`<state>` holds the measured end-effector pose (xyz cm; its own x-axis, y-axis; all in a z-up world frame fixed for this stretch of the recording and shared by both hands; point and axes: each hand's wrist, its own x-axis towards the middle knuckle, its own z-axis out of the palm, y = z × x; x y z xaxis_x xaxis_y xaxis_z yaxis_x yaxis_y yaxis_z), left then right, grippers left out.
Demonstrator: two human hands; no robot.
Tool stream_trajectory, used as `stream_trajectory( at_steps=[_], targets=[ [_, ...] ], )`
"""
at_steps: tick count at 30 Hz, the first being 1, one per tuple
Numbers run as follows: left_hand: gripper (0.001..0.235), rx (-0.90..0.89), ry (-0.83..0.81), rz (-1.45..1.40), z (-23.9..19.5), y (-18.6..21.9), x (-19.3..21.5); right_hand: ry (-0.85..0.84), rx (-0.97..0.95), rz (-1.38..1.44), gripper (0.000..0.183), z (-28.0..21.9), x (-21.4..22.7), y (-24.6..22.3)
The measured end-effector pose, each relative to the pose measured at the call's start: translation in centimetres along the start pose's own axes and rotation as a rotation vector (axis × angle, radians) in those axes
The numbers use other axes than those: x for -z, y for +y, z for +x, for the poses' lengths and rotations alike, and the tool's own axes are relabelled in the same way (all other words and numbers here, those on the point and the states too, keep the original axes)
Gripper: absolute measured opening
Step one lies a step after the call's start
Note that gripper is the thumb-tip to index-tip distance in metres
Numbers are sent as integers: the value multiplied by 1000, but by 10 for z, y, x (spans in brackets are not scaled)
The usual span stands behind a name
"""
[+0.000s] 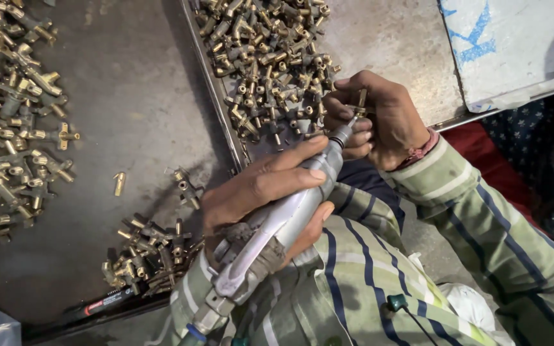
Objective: Using a pneumatic tool to assemble or process small brass T-shaped fittings at a workstation.
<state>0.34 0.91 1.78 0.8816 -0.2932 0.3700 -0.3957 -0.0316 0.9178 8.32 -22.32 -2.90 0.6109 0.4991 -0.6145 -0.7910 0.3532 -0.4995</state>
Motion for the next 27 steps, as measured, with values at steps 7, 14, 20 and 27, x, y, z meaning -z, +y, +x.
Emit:
stream_trajectory(
  at_steps=[7,14,20,27],
  targets=[
    [45,8,8,-9,-4,-8,7,-23,82,-54,36,0,2,4],
    [41,129,36,2,-8,-11,-1,183,190,-1505,54,15,22,-24],
    [38,231,46,-108,-17,-16,-13,-355,688,-454,51,-21,-12,-50],
    [37,301,117,-237,-25,-22,-11,320,737,-1615,25,10,55,6]
  ],
)
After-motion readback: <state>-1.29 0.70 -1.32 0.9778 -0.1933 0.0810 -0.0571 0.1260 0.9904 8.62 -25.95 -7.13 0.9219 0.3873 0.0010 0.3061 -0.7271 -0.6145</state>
